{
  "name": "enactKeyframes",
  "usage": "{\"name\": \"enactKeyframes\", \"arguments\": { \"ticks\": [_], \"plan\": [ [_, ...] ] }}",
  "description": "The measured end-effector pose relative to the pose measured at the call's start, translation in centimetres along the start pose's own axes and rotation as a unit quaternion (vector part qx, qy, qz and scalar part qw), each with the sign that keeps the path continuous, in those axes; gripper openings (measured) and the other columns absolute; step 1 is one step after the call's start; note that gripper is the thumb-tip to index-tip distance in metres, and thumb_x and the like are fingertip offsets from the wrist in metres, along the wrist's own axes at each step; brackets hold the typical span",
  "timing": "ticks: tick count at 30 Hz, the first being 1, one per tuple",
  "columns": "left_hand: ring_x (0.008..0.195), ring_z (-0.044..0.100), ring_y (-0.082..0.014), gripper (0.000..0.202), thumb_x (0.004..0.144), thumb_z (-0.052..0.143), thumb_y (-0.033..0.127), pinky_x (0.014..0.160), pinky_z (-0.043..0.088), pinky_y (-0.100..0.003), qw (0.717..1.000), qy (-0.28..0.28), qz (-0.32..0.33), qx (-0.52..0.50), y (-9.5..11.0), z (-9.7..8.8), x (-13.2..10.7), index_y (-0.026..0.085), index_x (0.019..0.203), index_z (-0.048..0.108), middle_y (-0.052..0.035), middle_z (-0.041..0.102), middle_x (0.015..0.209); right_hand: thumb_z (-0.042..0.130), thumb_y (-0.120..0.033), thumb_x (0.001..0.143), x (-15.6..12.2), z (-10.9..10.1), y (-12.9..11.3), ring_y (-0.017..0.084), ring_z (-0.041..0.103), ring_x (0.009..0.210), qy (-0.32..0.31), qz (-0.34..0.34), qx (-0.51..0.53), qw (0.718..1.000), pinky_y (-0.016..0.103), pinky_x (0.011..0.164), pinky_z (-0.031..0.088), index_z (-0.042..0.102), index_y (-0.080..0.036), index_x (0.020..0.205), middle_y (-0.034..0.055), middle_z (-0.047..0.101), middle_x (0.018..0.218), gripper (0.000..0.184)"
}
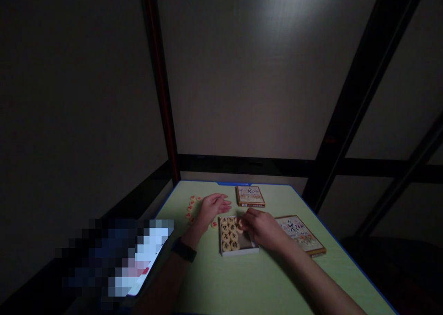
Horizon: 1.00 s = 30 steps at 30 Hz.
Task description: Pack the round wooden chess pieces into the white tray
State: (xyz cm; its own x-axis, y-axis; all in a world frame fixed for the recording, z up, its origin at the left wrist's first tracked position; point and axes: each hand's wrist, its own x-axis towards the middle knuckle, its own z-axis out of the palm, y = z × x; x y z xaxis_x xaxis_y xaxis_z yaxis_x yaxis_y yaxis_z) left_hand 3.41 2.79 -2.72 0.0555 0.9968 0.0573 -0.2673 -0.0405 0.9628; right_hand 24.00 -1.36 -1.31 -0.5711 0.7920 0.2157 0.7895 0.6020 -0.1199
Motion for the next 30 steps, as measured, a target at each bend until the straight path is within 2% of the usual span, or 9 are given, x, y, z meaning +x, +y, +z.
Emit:
{"name": "enactKeyframes", "arguments": {
  "ticks": [4, 9, 14, 19, 30],
  "plan": [
    [0.063, 0.071, -0.0166, 0.029, 0.076, 0.079, 0.038, 0.064, 0.057, -0.027, 0.999, 0.031, 0.010, 0.001, 0.3, 0.0, 0.1, 0.012, 0.083, 0.067, -0.0091, 0.075, 0.074, 0.054, -0.021, 0.089, 0.0, 0.3, -0.2, 0.021, 0.064, 0.088, -0.032, -0.012, -0.012, 0.999, 0.028, 0.074, 0.042, 0.069, -0.019, 0.102, 0.0081, 0.069, 0.098, 0.020],
    [0.061, 0.070, -0.0159, 0.032, 0.076, 0.077, 0.039, 0.062, 0.056, -0.026, 0.999, 0.049, 0.023, -0.007, 0.5, 0.0, 0.1, 0.012, 0.091, 0.067, -0.0078, 0.074, 0.072, 0.056, -0.020, 0.087, 0.1, 0.7, -0.4, 0.022, 0.065, 0.092, -0.026, 0.000, -0.008, 1.000, 0.028, 0.076, 0.041, 0.067, -0.019, 0.115, 0.0096, 0.071, 0.100, 0.030],
    [0.061, 0.071, -0.0161, 0.031, 0.078, 0.076, 0.038, 0.063, 0.056, -0.026, 0.997, 0.078, 0.026, -0.013, 0.6, -0.5, 0.6, 0.012, 0.093, 0.067, -0.0085, 0.075, 0.072, 0.057, -0.023, 0.087, 0.1, 0.7, -0.6, 0.023, 0.064, 0.087, -0.033, 0.013, -0.021, 0.999, 0.029, 0.072, 0.040, 0.067, -0.018, 0.108, 0.0102, 0.070, 0.092, 0.024],
    [0.062, 0.070, -0.0157, 0.026, 0.080, 0.074, 0.034, 0.063, 0.056, -0.025, 0.996, 0.084, 0.029, -0.017, 0.8, -0.7, 0.5, 0.012, 0.091, 0.067, -0.0078, 0.074, 0.072, 0.057, -0.022, 0.089, 0.0, 0.6, -0.9, 0.023, 0.063, 0.090, -0.026, -0.003, -0.017, 1.000, 0.028, 0.074, 0.040, 0.066, -0.019, 0.111, 0.0098, 0.070, 0.096, 0.025],
    [0.062, 0.070, -0.0155, 0.028, 0.078, 0.075, 0.035, 0.063, 0.055, -0.025, 0.996, 0.082, 0.030, -0.016, 0.8, -0.6, 0.4, 0.013, 0.091, 0.067, -0.0073, 0.074, 0.072, 0.057, -0.026, 0.091, 0.2, 1.2, -0.6, 0.022, 0.064, 0.090, -0.021, 0.000, -0.015, 1.000, 0.028, 0.076, 0.042, 0.067, -0.019, 0.109, 0.0090, 0.071, 0.096, 0.022]
  ]
}}
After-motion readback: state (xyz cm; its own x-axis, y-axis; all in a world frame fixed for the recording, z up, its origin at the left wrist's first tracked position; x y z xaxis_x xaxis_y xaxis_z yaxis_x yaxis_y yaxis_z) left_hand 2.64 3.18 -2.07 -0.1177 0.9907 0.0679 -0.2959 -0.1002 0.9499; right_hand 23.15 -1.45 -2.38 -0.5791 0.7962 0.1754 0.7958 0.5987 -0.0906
